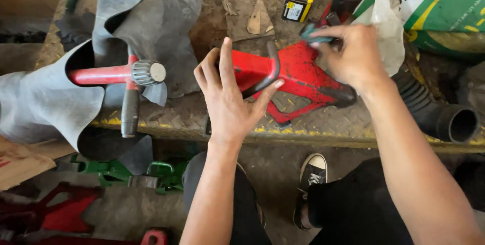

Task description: Cleaning grease and debris off automotive jack stands using a rag.

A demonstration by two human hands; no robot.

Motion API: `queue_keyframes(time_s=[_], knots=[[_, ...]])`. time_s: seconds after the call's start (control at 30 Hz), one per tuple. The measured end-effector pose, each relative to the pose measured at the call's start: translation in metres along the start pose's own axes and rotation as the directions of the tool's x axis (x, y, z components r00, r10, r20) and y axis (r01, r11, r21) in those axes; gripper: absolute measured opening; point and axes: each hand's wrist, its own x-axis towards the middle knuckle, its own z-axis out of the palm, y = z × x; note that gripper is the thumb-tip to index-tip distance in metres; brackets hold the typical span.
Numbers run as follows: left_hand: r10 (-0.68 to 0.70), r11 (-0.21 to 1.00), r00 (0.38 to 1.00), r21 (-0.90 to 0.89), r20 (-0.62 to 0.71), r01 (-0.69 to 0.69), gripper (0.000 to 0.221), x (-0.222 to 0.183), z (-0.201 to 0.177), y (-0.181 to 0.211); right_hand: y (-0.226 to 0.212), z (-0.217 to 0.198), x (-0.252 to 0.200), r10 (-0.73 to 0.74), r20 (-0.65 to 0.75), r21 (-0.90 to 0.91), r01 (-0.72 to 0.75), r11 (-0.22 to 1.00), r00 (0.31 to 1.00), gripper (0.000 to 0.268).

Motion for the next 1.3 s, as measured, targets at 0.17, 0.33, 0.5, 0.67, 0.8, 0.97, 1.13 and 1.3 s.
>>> queue_keyframes(time_s=[0.17, 0.33, 0.5, 0.67, 0.8, 0.97, 1.13, 1.3], knots=[[0.009, 1.0, 1.0, 0.002, 0.002, -0.009, 0.111, -0.001, 0.002, 0.001, -0.063, 0.013, -0.008, -0.26, 0.008, 0.43, 0.232, 0.873, 0.966, 0.036], [0.006, 1.0, 1.0, 0.021, -0.029, -0.005, 0.113, -0.004, -0.001, -0.003, -0.048, 0.053, 0.0, -0.18, -0.001, 0.723, 0.125, 0.679, 0.984, 0.03], [-0.014, 1.0, 1.0, 0.025, -0.018, 0.014, 0.116, -0.004, -0.002, -0.004, -0.059, 0.054, 0.005, -0.025, 0.083, 0.936, -0.069, 0.345, 0.996, 0.047], [-0.025, 1.0, 1.0, 0.013, 0.014, 0.025, 0.117, -0.005, -0.006, -0.007, -0.05, 0.038, 0.005, -0.236, 0.129, 0.741, 0.065, 0.668, 0.963, 0.049], [-0.003, 1.0, 1.0, 0.03, -0.015, 0.003, 0.114, -0.006, -0.004, -0.005, -0.05, 0.058, 0.004, -0.209, 0.043, 0.751, 0.106, 0.652, 0.977, 0.038], [-0.018, 1.0, 1.0, 0.013, -0.018, 0.018, 0.117, -0.007, -0.005, -0.007, -0.063, 0.038, 0.009, -0.201, 0.145, 0.739, 0.029, 0.674, 0.969, 0.036], [-0.029, 1.0, 0.999, 0.001, -0.021, 0.029, 0.121, -0.004, -0.004, -0.006, -0.07, -0.005, 0.014, -0.001, -0.065, 0.508, 0.034, 0.86, 0.998, 0.031], [0.005, 1.0, 0.999, -0.018, 0.044, -0.004, 0.127, 0.0, 0.007, -0.001, -0.115, -0.007, -0.01, -0.301, -0.18, 0.3, 0.343, 0.89, 0.937, 0.036]])
